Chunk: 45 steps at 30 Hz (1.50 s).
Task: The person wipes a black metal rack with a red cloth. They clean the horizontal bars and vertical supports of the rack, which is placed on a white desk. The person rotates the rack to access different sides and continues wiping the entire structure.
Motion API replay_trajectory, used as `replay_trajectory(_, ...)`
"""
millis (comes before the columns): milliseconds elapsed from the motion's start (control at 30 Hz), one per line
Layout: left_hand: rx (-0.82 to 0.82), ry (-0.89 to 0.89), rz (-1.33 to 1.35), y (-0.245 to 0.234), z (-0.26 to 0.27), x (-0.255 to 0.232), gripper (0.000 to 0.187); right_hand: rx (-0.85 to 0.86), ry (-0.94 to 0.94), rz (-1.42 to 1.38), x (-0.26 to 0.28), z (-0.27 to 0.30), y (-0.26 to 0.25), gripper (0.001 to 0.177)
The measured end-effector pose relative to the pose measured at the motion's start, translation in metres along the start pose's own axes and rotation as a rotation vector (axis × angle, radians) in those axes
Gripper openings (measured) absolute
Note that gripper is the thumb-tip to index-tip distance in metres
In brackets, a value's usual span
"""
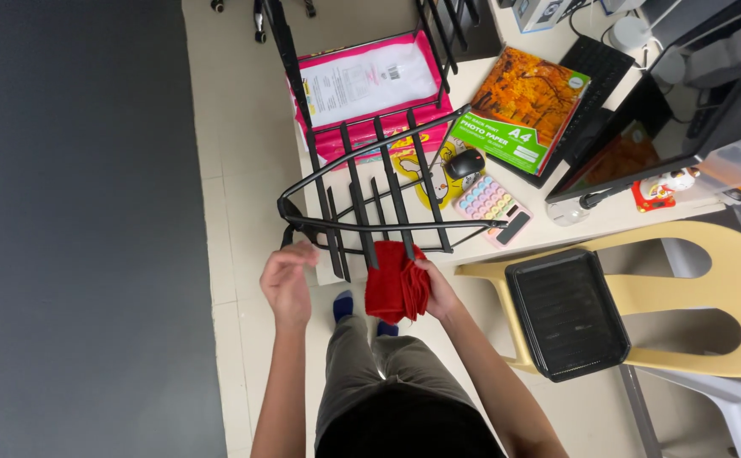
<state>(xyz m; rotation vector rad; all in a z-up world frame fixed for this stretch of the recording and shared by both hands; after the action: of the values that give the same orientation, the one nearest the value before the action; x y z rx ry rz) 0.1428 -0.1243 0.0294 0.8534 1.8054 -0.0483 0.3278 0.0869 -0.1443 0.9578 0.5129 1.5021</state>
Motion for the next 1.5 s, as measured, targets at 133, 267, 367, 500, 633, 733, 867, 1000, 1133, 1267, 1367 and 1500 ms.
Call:
replay_trajectory(133, -0.247, -0.122, 0.124, -0.045, 0.062, 0.063, 0.01, 0.001, 0.041, -0.014, -0.011, 0.001, 0.003, 0.053)
replay_trajectory(267, -0.259, -0.939, -0.102, -0.015, 0.099, 0.1, 0.049, 0.04, 0.116, 0.003, -0.028, -0.001, 0.012, 0.056)
replay_trajectory(367, -0.154, -1.086, -0.197, 0.003, 0.117, 0.115, 0.053, 0.023, 0.132, 0.095, -0.04, -0.01, 0.007, 0.056)
replay_trajectory(500, -0.208, -0.989, -0.196, 0.007, 0.104, 0.122, 0.048, -0.148, 0.013, 0.349, -0.036, -0.003, 0.034, 0.055)
replay_trajectory(633, -0.292, -0.967, -0.103, 0.007, 0.093, 0.129, 0.044, -0.19, -0.349, 0.739, -0.03, -0.004, 0.029, 0.049)
replay_trajectory(733, -0.307, -0.994, -0.035, 0.012, 0.088, 0.126, 0.048, 0.033, -0.563, 1.0, -0.028, 0.016, 0.059, 0.05)
replay_trajectory(867, -0.323, -1.009, 0.29, 0.008, 0.077, 0.118, 0.048, 0.386, -0.581, 1.386, -0.043, 0.06, 0.15, 0.082)
replay_trajectory(1000, -0.121, -0.958, 0.388, -0.015, 0.077, 0.131, 0.059, 0.174, -0.447, 1.335, -0.044, 0.035, 0.112, 0.054)
replay_trajectory(1133, 0.018, -1.014, 0.239, -0.017, 0.068, 0.114, 0.062, 0.009, -0.35, 1.113, -0.049, 0.017, 0.077, 0.041)
replay_trajectory(1267, 0.328, -1.101, -0.208, -0.002, 0.065, 0.099, 0.063, -0.19, -0.319, 0.735, -0.052, 0.013, 0.071, 0.041)
replay_trajectory(1367, 0.407, -1.042, -0.168, -0.015, 0.076, 0.127, 0.061, -0.28, -0.286, 0.451, -0.051, 0.013, 0.063, 0.035)
replay_trajectory(1500, 0.239, -0.973, -0.061, -0.044, 0.074, 0.16, 0.046, -0.205, -0.442, 0.413, -0.024, 0.007, 0.0, 0.029)
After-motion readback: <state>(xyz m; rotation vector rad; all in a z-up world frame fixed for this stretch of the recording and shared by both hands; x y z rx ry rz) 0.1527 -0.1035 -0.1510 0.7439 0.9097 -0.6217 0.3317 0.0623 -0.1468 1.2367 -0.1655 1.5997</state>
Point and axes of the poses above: each hand's wrist, its own z-axis away from the middle knuckle, its own y-axis out of the palm, x = y × z, the point moved 5 cm from there along -z, towards the middle knuckle, and after that the axes turned 8 degrees about -z, right-handed, at the moved point
